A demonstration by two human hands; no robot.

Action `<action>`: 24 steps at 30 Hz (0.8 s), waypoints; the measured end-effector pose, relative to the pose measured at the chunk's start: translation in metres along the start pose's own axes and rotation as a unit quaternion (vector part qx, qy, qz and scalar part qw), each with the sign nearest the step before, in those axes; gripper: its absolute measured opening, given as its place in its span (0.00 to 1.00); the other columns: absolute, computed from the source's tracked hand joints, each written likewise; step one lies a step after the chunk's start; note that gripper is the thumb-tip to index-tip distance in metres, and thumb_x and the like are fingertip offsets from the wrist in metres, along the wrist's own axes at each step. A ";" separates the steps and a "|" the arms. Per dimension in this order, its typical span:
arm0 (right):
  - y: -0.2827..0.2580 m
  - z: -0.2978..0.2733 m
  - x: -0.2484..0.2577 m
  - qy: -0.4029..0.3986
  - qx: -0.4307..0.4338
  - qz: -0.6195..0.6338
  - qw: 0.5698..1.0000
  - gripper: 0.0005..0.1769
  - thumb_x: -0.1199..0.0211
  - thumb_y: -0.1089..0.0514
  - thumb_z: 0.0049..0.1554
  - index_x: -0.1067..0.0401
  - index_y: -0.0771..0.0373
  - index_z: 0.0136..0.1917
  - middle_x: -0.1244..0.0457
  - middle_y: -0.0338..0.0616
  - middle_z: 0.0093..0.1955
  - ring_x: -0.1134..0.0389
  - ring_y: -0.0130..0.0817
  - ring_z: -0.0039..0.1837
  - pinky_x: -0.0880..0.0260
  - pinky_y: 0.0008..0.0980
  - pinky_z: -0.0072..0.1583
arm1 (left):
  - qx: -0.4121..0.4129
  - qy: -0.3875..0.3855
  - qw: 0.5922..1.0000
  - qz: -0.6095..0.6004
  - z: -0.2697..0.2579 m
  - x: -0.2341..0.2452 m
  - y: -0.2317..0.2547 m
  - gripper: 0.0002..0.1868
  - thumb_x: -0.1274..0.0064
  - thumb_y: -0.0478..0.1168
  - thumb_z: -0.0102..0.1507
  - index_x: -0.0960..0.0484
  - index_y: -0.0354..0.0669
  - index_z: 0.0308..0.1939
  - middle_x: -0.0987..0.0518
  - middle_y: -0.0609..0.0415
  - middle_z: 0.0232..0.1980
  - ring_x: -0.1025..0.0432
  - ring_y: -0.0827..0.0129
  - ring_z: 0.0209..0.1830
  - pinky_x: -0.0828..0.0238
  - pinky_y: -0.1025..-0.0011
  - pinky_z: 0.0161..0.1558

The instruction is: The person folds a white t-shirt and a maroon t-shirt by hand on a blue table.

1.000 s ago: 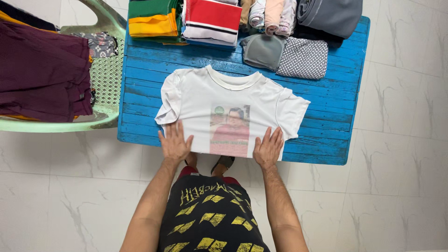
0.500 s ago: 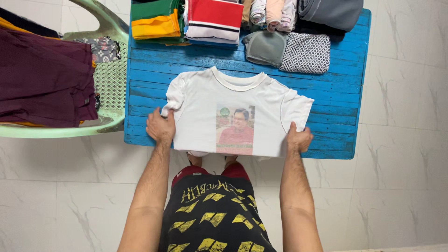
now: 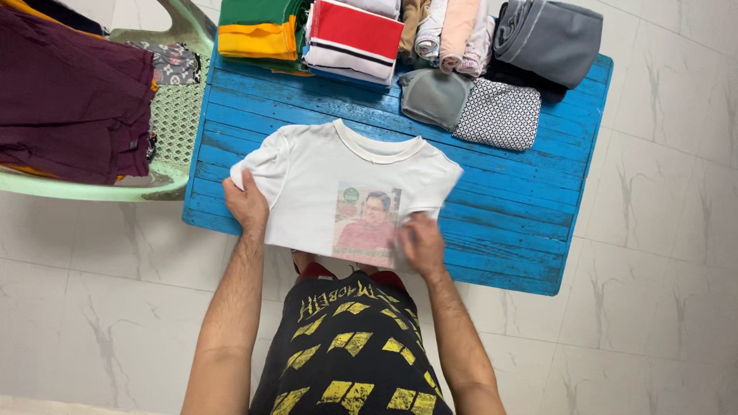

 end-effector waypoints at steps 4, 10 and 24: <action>-0.038 0.013 0.012 -0.040 0.074 0.011 0.996 0.18 0.25 0.52 0.47 0.24 0.64 0.46 0.33 0.56 0.63 0.34 0.53 0.63 0.33 0.48 0.62 | -0.004 -0.069 0.997 0.027 -0.007 0.006 0.013 0.22 0.32 0.48 0.62 0.23 0.32 0.42 0.21 0.44 0.35 0.28 0.59 0.32 0.30 0.60 0.35; -0.002 0.004 0.017 -0.040 -0.004 0.031 0.999 0.15 0.27 0.53 0.52 0.23 0.64 0.48 0.31 0.50 0.59 0.31 0.46 0.61 0.31 0.43 0.61 | 0.014 -0.062 0.997 0.051 0.002 0.031 0.026 0.14 0.33 0.43 0.62 0.19 0.36 0.39 0.21 0.52 0.30 0.28 0.65 0.26 0.30 0.63 0.33; -0.002 0.048 0.003 0.060 -0.147 0.080 0.984 0.11 0.29 0.56 0.58 0.23 0.64 0.49 0.30 0.44 0.42 0.30 0.33 0.36 0.29 0.33 0.41 | -0.333 -0.240 0.904 0.123 -0.136 0.070 0.114 0.14 0.35 0.43 0.56 0.15 0.43 0.44 0.18 0.47 0.48 0.23 0.57 0.48 0.27 0.55 0.46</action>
Point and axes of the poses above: each hand's wrist, its own z-axis towards the middle knuckle, its own x-axis out of the back of the hand, y = z × x, the point moved 4 cm from there along z, towards the middle knuckle
